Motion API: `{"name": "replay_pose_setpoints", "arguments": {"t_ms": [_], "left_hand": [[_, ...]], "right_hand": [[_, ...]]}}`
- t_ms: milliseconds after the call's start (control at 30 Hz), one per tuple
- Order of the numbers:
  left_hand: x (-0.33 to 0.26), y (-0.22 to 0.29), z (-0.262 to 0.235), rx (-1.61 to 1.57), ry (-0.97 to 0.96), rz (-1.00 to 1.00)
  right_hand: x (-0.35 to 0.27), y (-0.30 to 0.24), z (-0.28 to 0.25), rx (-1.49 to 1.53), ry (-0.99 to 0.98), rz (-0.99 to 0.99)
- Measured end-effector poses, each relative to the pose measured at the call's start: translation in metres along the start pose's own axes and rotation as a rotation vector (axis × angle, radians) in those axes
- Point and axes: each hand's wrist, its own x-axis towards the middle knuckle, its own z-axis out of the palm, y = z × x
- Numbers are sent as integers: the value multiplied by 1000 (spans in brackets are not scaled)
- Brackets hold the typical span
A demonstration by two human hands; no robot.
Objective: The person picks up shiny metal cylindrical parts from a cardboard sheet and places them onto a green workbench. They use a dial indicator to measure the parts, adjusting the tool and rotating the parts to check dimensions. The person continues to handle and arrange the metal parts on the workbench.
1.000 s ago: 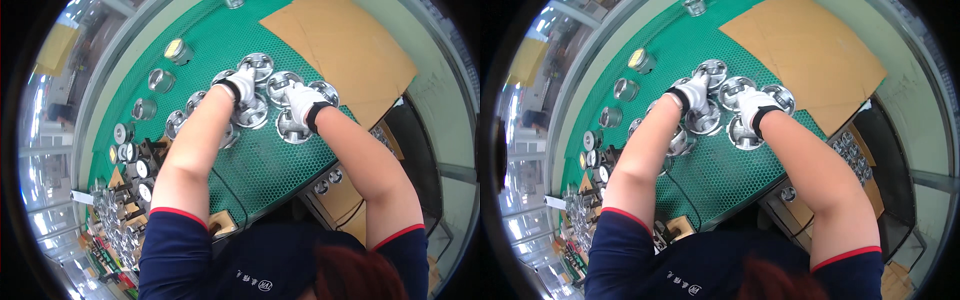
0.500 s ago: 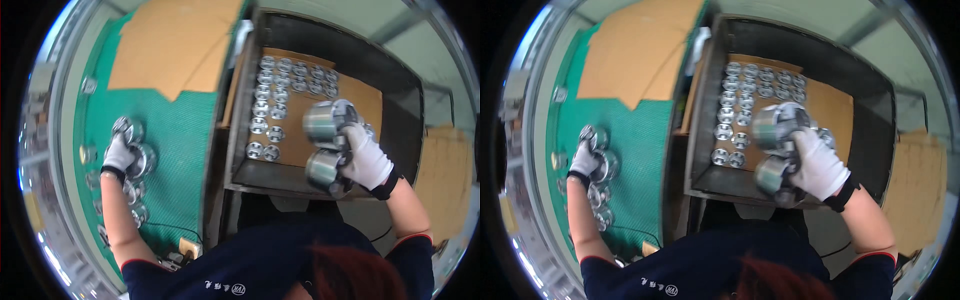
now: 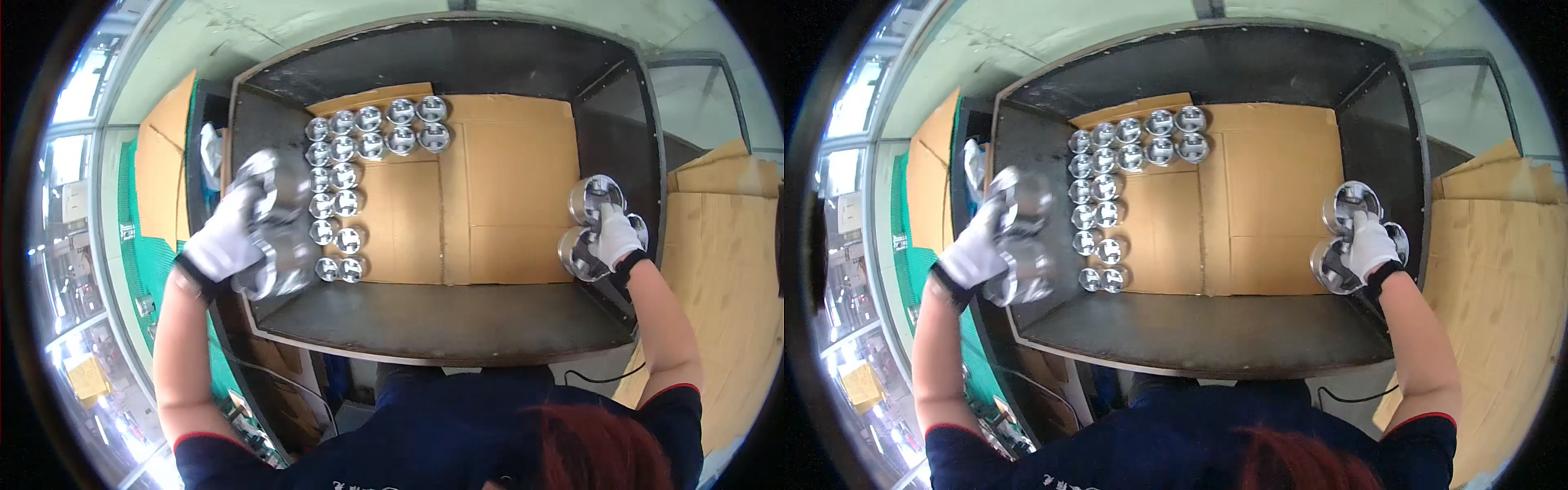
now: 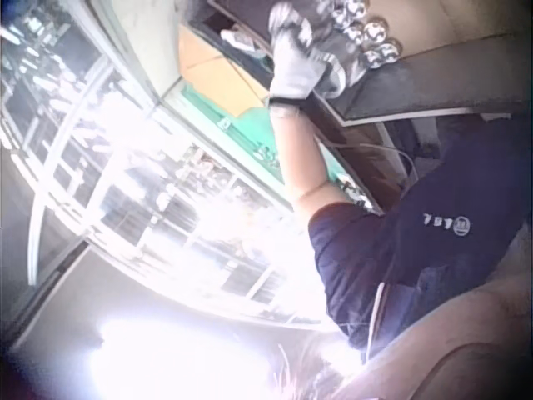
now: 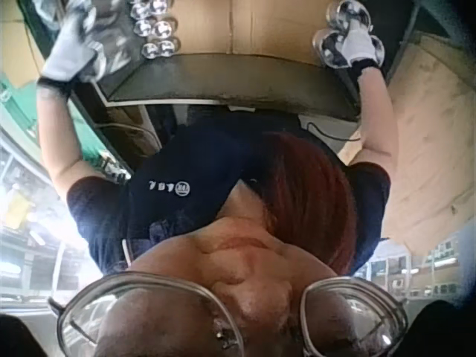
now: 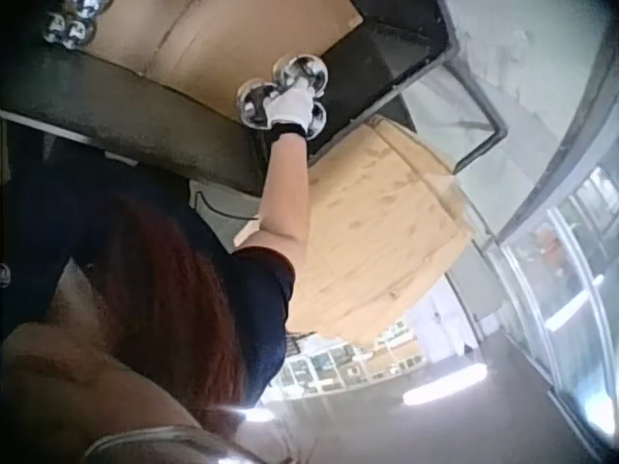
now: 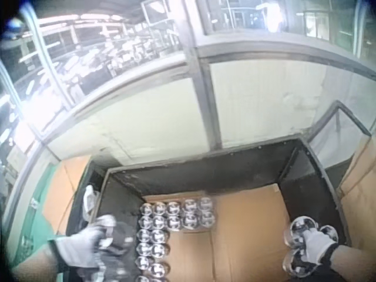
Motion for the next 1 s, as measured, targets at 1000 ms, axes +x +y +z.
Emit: {"name": "replay_pose_setpoints", "arguments": {"t_ms": [1000], "left_hand": [[438, 119, 529, 117, 370, 133]], "right_hand": [[213, 113, 290, 158, -11, 260]]}}
